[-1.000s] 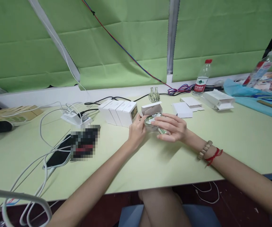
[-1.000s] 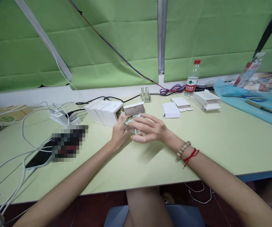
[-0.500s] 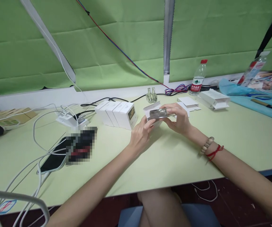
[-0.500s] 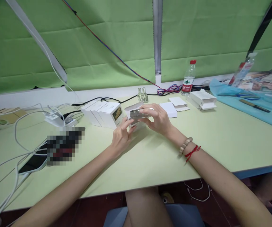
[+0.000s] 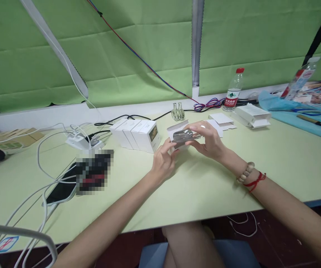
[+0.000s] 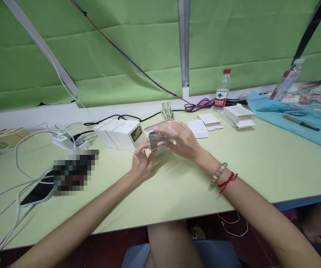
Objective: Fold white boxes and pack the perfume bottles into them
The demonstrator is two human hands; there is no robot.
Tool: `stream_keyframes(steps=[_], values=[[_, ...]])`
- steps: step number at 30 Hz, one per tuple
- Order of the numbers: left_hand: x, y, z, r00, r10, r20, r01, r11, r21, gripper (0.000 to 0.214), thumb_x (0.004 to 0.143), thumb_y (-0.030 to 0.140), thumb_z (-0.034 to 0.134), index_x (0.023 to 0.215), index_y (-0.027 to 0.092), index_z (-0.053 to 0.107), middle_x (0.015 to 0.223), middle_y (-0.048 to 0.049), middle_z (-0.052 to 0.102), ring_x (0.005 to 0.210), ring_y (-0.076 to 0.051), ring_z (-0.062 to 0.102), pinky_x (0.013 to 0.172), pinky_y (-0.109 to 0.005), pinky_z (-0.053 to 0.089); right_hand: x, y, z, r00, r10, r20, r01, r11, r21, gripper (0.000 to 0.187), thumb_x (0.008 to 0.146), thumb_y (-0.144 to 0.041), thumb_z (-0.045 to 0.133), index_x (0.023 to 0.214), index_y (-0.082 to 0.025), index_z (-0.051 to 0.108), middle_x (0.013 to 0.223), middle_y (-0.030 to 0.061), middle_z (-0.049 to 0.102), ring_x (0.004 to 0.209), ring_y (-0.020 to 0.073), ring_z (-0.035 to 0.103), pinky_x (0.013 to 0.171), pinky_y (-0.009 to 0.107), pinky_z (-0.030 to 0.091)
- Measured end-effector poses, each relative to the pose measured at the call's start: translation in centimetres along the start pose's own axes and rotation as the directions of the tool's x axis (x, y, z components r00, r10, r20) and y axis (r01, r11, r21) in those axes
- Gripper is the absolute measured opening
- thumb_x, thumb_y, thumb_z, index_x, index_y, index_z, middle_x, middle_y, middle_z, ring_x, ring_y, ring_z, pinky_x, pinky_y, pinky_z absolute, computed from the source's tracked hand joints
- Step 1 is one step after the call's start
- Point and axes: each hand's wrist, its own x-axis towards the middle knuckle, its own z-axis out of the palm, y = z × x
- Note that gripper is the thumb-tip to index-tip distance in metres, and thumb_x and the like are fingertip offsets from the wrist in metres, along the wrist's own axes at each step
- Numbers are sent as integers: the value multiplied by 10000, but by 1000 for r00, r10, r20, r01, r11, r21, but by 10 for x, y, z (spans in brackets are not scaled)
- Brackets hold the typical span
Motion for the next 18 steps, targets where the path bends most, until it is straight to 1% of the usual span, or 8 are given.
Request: stream_keyframes(steps=[2,4,6,8,10,13,16,18], values=[[-1,-1,0,996,-84,-12,84,996,-13,442,914,179,425,1293,206,198,1134,-136,536,881,-172,602,681,-314,511,0,-1,1,999,-28,36,29,999,-19,476,931,-302,492,1345,-308,258,978,47,598,872,199,571,701,337,457],[-1,-2,-1,991,-135,-6,135,991,-12,480,923,210,411,1335,201,165,1156,-142,528,875,-171,598,692,-317,512,0,-2,2,997,-50,60,52,998,-28,529,930,-285,496,1381,-304,219,1018,54,594,899,194,565,734,334,450],[0,-1,-3,993,-117,30,118,993,-30,492,930,218,396,1364,219,162,1191,-136,519,914,-178,590,724,-318,507,0,-3,3,997,-43,62,46,998,-40,574,937,-285,480,1416,-295,163,1009,53,590,877,188,561,743,330,445],[3,2,-6,993,-70,94,76,995,-66,474,934,208,379,1372,239,202,1216,-120,512,980,-188,572,767,-314,497,-1,-4,4,997,2,83,2,999,-47,585,949,-320,447,1436,-270,128,944,45,586,814,187,550,715,325,446],[6,6,-8,984,-85,159,102,989,-104,455,940,196,353,1377,243,238,1239,-107,501,1052,-194,543,816,-309,483,-2,-5,5,991,68,118,-63,997,-45,540,955,-353,424,1427,-248,184,862,31,572,754,188,526,687,323,444],[9,10,-9,968,-164,192,190,974,-125,440,949,202,329,1382,237,260,1274,-101,473,1107,-195,507,854,-302,465,-5,-6,8,981,150,121,-151,989,-1,410,940,-344,465,1322,-229,371,812,25,563,757,192,508,697,325,438],[8,10,-8,961,-186,206,213,970,-121,409,956,218,315,1364,227,299,1244,-95,482,1070,-185,517,848,-292,455,-7,-8,11,974,201,101,-206,978,34,264,926,-303,503,1166,-193,492,833,35,591,778,190,515,704,326,423],[7,9,-7,959,-196,204,218,971,-93,374,961,230,302,1331,211,349,1203,-93,496,1034,-179,525,837,-284,450,-7,-9,13,971,214,105,-215,977,3,165,938,-270,480,1063,-180,539,866,41,616,783,183,526,699,325,401]])
